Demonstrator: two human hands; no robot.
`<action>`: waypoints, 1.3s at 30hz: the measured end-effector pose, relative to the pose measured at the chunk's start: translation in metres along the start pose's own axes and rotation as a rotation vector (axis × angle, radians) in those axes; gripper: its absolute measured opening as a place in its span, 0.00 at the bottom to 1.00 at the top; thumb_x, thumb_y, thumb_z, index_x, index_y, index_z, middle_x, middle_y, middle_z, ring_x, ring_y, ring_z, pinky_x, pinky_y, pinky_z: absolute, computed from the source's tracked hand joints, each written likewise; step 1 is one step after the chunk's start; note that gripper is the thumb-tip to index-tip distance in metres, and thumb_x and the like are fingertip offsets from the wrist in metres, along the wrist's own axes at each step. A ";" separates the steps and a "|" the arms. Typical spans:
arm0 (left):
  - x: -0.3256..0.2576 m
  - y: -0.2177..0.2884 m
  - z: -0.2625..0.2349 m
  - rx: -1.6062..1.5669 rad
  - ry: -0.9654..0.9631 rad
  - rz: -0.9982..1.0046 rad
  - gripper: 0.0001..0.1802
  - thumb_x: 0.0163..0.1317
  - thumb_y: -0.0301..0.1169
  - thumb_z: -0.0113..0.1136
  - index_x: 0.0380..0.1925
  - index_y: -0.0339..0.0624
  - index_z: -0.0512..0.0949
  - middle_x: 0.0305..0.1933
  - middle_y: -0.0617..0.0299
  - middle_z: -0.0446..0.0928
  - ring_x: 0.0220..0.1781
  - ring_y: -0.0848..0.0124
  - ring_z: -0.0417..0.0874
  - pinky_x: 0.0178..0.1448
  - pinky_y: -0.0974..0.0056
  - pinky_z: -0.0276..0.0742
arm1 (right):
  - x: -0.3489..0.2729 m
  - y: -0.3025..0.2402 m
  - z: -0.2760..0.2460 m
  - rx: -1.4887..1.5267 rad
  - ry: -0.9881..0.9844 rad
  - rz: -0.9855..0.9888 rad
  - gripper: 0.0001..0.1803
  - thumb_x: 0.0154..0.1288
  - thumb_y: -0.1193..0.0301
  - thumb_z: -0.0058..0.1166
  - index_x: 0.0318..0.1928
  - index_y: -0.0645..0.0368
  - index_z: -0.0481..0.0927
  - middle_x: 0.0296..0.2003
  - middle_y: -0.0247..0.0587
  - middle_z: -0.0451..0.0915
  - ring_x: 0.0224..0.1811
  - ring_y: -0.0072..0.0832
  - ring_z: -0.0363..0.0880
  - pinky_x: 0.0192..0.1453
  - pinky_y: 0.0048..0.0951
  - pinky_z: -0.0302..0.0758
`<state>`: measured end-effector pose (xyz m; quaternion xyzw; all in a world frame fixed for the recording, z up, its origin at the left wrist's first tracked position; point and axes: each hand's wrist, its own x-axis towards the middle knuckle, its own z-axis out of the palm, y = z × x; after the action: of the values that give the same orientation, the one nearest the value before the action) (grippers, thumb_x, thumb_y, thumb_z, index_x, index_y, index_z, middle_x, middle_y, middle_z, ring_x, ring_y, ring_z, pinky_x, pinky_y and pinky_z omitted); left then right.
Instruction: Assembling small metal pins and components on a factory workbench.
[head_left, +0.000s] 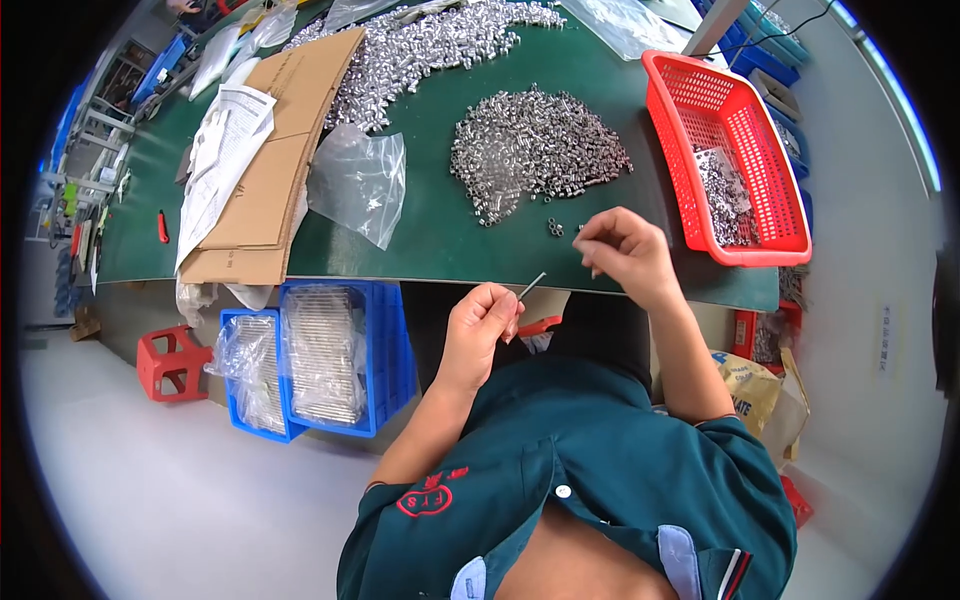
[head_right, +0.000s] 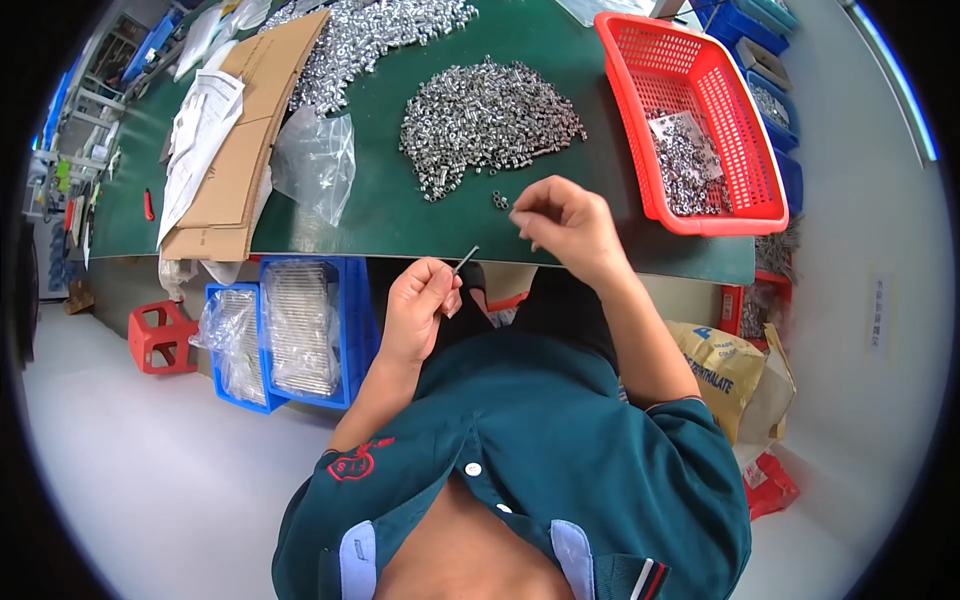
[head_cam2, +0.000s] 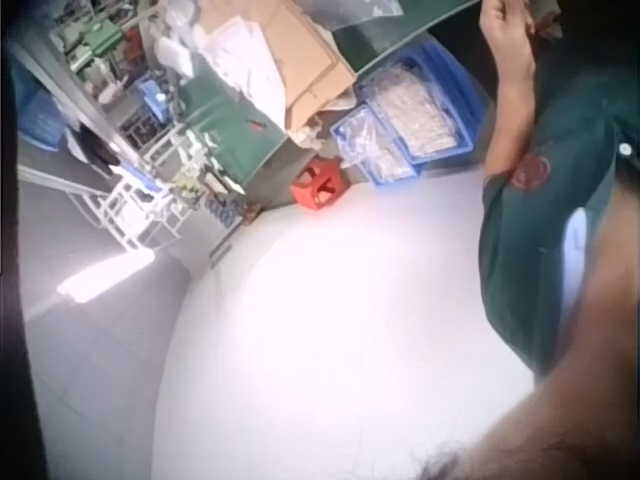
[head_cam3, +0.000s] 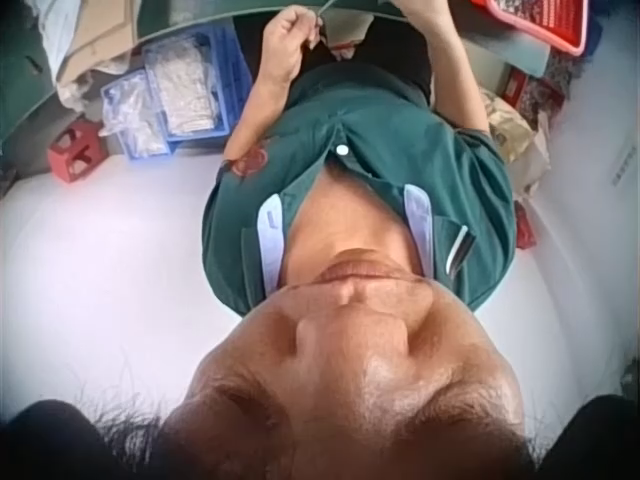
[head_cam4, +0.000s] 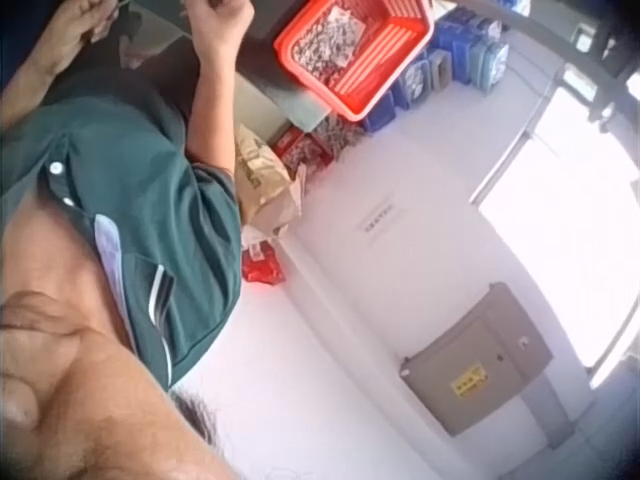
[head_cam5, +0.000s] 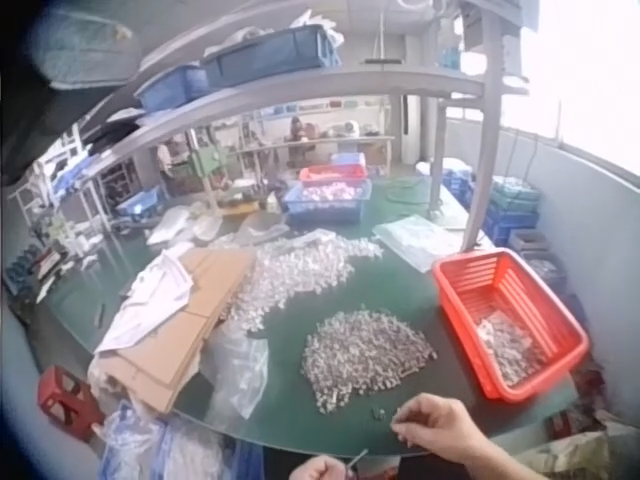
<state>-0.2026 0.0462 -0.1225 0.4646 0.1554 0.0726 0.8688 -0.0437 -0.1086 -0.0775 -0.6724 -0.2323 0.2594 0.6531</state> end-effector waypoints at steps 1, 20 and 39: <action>0.001 0.000 0.000 0.020 -0.014 -0.002 0.09 0.65 0.31 0.53 0.29 0.37 0.72 0.21 0.67 0.68 0.22 0.79 0.66 0.28 0.73 0.63 | -0.004 0.000 0.004 0.008 -0.035 0.036 0.04 0.58 0.80 0.56 0.36 0.64 0.77 0.30 0.32 0.78 0.30 0.16 0.76 0.32 0.17 0.73; -0.006 0.003 0.004 0.315 -0.008 0.049 0.09 0.65 0.31 0.54 0.28 0.37 0.73 0.22 0.68 0.70 0.23 0.81 0.67 0.30 0.76 0.63 | -0.018 -0.015 0.022 -0.543 -0.199 -0.394 0.05 0.53 0.82 0.56 0.31 0.63 0.76 0.27 0.41 0.75 0.29 0.33 0.77 0.33 0.28 0.73; -0.006 0.002 0.000 0.007 -0.068 -0.029 0.11 0.65 0.32 0.54 0.27 0.37 0.72 0.22 0.67 0.69 0.22 0.79 0.66 0.29 0.73 0.64 | 0.005 0.001 -0.006 -0.712 0.128 -0.328 0.12 0.51 0.79 0.60 0.39 0.61 0.79 0.29 0.41 0.76 0.30 0.30 0.77 0.34 0.26 0.73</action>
<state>-0.2083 0.0453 -0.1199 0.4674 0.1328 0.0437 0.8729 -0.0357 -0.1095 -0.0791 -0.8257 -0.3707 0.0124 0.4251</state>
